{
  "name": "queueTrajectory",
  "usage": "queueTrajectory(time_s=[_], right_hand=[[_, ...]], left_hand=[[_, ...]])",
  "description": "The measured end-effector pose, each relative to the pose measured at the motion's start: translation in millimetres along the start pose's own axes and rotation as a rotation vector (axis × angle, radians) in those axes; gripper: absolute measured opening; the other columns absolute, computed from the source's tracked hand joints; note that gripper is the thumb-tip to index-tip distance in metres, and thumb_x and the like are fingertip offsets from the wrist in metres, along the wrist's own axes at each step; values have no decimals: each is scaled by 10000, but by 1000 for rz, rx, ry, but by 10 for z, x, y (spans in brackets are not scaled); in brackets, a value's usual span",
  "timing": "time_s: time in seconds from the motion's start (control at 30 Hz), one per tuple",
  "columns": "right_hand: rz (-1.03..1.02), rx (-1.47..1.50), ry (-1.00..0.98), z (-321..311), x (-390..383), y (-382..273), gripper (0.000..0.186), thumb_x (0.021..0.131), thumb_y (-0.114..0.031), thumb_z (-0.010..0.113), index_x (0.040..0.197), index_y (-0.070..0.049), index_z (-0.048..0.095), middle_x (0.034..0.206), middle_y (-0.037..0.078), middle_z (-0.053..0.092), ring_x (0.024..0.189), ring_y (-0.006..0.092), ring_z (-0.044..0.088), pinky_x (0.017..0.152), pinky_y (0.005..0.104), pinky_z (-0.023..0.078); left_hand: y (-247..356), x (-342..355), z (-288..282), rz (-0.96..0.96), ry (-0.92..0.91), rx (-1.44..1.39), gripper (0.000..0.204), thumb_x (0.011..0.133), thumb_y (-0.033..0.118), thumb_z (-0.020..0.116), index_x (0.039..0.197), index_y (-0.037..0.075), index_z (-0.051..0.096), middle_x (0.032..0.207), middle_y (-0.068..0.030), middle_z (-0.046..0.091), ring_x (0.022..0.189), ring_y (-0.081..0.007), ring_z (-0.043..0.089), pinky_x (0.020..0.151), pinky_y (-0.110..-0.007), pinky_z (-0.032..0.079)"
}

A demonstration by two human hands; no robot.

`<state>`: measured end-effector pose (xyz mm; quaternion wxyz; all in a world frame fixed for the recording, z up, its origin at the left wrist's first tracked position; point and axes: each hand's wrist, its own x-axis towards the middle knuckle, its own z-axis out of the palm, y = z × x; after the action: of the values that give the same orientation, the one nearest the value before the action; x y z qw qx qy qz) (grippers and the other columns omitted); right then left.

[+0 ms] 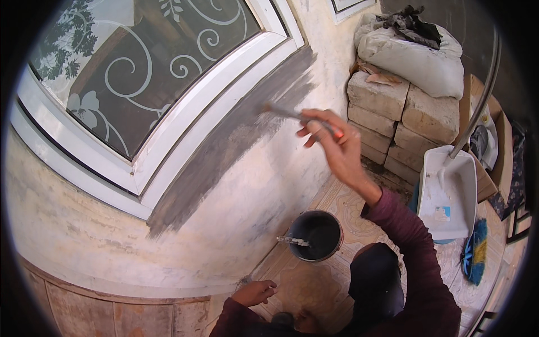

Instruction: The person paints the wall surface around a window frame using a brush and a bucket of grey paint.

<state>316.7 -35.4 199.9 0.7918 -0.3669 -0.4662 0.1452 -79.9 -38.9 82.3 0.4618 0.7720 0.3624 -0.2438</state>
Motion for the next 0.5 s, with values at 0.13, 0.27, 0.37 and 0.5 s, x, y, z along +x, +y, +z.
queueTrajectory(time_s=[0.13,0.27,0.37,0.5], right_hand=[[-91,-153,254,-281,177,103,266,1010,-100,599,1237,29,647,980,97,665,872,158,692,671,270,548],[-334,-396,-120,255,-241,-53,347,915,5,662,1261,14,632,935,134,620,742,190,608,618,303,501],[-390,-259,-448,600,-551,-135,337,930,-41,661,1263,6,630,959,107,627,746,207,628,625,306,517],[-63,-61,-259,381,-356,5,257,960,-75,645,1198,20,668,997,102,667,826,170,680,632,291,538]], left_hand=[[18,12,-7,12,-9,9,388,1024,322,570,1223,-8,616,933,-157,734,697,-219,723,679,-356,555],[4,43,-5,17,-1,6,387,1025,318,567,1223,-11,616,939,-158,735,698,-218,723,677,-355,553],[73,53,-34,-25,-33,14,367,1027,277,562,1249,-12,604,920,-136,726,739,-203,726,704,-347,551],[96,30,-46,-44,-41,16,358,1027,256,562,1261,-12,599,907,-124,722,762,-195,728,713,-342,547]])
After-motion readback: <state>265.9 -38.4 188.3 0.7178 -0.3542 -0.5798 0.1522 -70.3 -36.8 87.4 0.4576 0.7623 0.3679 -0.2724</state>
